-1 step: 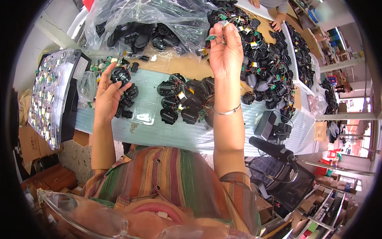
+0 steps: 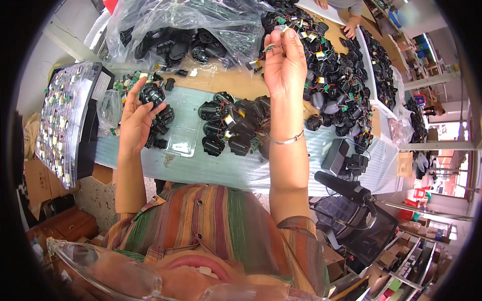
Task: The person assembles small black electronic components by inserting white rectangular parts into them. They pick up the black housing and the white insert from a table covered in similar parts, fit them together, and place the assembled unit back on the table. The process is repeated for multiple units.
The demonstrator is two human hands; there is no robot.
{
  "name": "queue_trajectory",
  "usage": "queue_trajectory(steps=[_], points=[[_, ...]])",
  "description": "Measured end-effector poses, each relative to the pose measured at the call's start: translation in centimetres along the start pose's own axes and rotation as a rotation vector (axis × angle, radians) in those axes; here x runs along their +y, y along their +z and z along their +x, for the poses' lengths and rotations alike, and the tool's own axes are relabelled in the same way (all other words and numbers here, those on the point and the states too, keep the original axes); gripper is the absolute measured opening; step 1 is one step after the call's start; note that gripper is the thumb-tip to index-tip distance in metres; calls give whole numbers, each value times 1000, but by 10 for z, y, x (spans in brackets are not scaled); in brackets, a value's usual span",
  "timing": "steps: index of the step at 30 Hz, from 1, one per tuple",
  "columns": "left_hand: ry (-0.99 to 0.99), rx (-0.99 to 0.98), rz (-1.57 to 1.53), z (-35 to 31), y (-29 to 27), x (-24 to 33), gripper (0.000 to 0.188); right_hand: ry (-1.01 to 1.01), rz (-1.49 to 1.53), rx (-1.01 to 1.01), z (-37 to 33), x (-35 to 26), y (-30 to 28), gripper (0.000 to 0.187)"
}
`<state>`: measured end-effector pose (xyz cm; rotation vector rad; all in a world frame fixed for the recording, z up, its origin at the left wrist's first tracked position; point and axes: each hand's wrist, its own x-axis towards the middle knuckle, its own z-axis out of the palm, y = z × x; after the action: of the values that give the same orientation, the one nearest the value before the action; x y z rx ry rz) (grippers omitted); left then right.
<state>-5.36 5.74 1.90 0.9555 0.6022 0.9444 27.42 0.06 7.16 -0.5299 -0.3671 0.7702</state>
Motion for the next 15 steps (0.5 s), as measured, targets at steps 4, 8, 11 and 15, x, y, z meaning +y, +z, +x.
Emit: queue_trajectory(steps=[4,8,11,15], points=[[10,-30,-73,-1,0,-1,64,56,-32,-74,-16,5,14,33],[61,-42,-69,-2,26,6,63,46,-233,-294,-53,17,34,40],[91,-89,-123,-3,33,0,62,83,-370,-425,-84,35,47,47],[153,-58,-72,-9,43,-1,63,112,-561,-454,-120,68,56,49]])
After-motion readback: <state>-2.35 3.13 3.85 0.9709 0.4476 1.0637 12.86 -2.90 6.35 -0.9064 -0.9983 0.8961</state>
